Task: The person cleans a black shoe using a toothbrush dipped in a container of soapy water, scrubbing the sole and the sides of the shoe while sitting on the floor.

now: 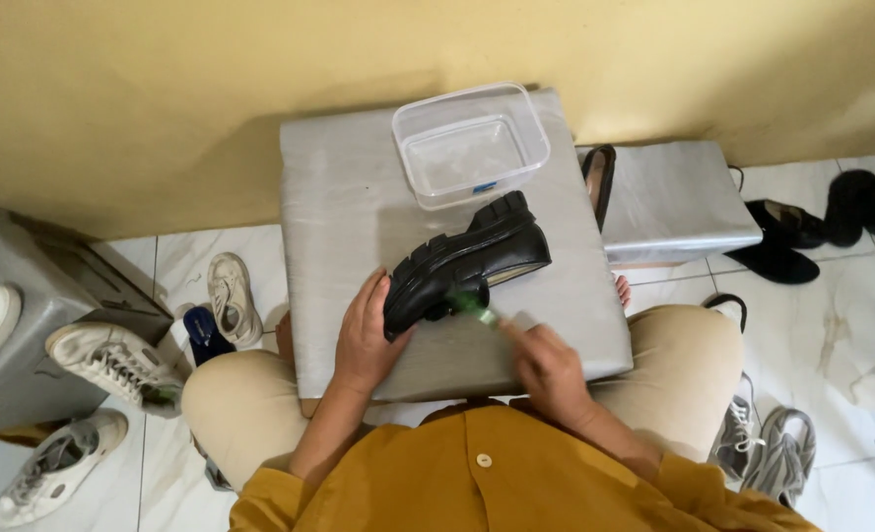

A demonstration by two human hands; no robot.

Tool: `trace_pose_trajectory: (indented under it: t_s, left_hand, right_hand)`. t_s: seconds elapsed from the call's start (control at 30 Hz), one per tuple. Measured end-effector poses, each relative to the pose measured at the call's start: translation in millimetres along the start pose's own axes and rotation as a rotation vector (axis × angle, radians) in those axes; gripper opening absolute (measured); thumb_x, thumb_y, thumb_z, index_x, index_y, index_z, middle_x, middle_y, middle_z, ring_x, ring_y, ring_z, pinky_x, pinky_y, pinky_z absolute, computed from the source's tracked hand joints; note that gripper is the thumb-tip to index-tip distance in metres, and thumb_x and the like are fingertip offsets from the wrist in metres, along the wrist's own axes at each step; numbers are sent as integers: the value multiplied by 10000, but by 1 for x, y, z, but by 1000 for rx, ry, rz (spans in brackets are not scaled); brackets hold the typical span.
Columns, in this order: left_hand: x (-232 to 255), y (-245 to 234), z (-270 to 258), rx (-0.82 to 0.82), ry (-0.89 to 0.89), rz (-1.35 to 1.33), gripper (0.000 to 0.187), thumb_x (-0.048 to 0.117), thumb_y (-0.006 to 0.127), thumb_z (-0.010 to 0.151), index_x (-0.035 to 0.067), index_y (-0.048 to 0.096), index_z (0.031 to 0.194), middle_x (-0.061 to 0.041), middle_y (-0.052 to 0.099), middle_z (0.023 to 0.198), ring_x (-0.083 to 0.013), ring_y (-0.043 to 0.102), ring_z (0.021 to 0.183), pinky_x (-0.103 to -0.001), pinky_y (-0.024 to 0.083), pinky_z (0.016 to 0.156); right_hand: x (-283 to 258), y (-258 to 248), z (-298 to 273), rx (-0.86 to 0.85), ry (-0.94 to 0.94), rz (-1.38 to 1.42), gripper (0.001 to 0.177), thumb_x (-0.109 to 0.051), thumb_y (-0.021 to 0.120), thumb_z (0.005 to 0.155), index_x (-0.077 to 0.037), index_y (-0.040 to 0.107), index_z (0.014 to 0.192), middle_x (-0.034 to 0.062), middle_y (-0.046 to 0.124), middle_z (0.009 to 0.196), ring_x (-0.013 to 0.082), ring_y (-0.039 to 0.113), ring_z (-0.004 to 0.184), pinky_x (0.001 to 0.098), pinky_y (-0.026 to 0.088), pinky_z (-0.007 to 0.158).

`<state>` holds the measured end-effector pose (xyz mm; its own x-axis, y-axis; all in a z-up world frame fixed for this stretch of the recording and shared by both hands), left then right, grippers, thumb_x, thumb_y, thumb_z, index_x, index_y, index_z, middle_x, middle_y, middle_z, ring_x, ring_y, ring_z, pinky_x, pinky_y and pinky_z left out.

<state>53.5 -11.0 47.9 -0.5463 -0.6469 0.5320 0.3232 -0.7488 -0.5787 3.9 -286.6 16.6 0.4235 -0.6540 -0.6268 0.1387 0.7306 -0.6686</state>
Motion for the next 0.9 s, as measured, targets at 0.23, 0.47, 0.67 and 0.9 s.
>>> trace_pose_trajectory:
  t_s: [0.23,0.47,0.67,0.9]
  left_hand:
    - [-4,3,0,47,26,3,898,98,880,727,13,428,1497,-247,551,1406,-416,582,1261,-514,506,1021]
    - [-4,1,-3,69,24,30,785,89,868,739,4,506,1431,-209,617,1338,-366,635,1200,-459,534,1003]
    - [4,-2,-5,9,-44,51,760,152,876,735,51,540,1408,-141,660,1299,-308,671,1145,-403,550,997]
    - [25,-25,16,-208,-446,-134,1125,331,963,524,184,436,1506,-157,654,1356,-386,654,1167,-475,535,1022]
  right_hand:
    - [4,13,5,-18,34,79,556,-37,612,895,-175,625,1434,74,629,830,296,687,721,382,567,699]
    - [-11,0,16,15,-72,4,419,-87,644,882,-148,701,1293,83,638,870,330,675,733,423,572,696]
    - [-6,-5,10,-12,-51,163,464,-42,655,846,-170,740,1284,17,677,829,244,697,717,347,570,741]
    - [32,-72,9,425,44,180,359,39,602,968,12,664,1321,218,693,1201,374,661,1155,459,495,1011]
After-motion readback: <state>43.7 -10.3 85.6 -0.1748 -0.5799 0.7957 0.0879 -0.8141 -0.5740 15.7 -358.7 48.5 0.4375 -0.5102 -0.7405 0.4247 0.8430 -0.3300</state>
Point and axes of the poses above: each hand's wrist, its own z-axis towards the middle knuckle, its own y-axis out of the palm, x = y × z, the point moved 7 cm from there along z, towards the middle knuckle
